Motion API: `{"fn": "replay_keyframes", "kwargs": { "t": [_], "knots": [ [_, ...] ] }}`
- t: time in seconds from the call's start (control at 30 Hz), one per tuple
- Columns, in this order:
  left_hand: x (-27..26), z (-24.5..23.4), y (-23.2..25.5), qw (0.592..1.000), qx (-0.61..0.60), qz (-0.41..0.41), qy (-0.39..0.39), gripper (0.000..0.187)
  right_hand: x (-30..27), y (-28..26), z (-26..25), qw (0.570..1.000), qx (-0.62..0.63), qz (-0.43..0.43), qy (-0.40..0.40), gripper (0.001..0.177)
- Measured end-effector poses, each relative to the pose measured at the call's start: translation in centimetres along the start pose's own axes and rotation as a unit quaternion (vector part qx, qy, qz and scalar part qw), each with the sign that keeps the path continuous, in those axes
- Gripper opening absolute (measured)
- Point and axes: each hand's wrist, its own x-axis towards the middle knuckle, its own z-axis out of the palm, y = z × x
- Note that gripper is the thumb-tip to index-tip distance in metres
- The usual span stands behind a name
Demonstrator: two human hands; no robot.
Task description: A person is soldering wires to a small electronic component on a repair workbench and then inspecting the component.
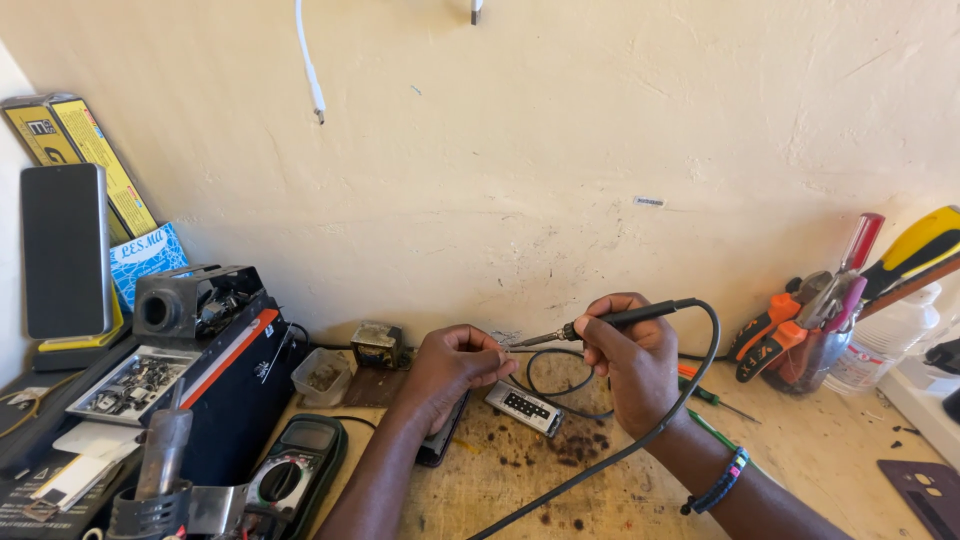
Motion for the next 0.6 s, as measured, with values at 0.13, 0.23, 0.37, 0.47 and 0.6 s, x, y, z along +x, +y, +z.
{"fn": "replay_keyframes", "kwargs": {
  "t": [0.13, 0.23, 0.37, 0.47, 0.6],
  "knots": [
    [0.04, -0.12, -0.17, 1.000, 0.004, 0.003, -0.005, 0.027, -0.07, 0.20, -0.08, 1.000, -0.005, 0.002, -0.002, 0.013],
    [0.10, -0.25, -0.31, 1.000, 0.012, 0.009, -0.008, 0.026, -0.12, 0.29, -0.07, 1.000, -0.006, 0.004, -0.005, 0.012],
    [0.20, -0.23, -0.35, 1.000, 0.007, 0.010, -0.006, 0.027, -0.21, 0.14, 0.14, 1.000, -0.004, -0.001, -0.002, 0.013],
    [0.37, -0.26, -0.41, 1.000, 0.002, 0.008, -0.006, 0.026, -0.26, 0.10, 0.12, 1.000, -0.006, -0.001, -0.003, 0.012],
    [0.40, -0.24, -0.38, 1.000, 0.001, 0.008, -0.007, 0.026, 0.00, 0.55, -0.13, 1.000, -0.002, -0.007, -0.006, 0.013]
  ]
}}
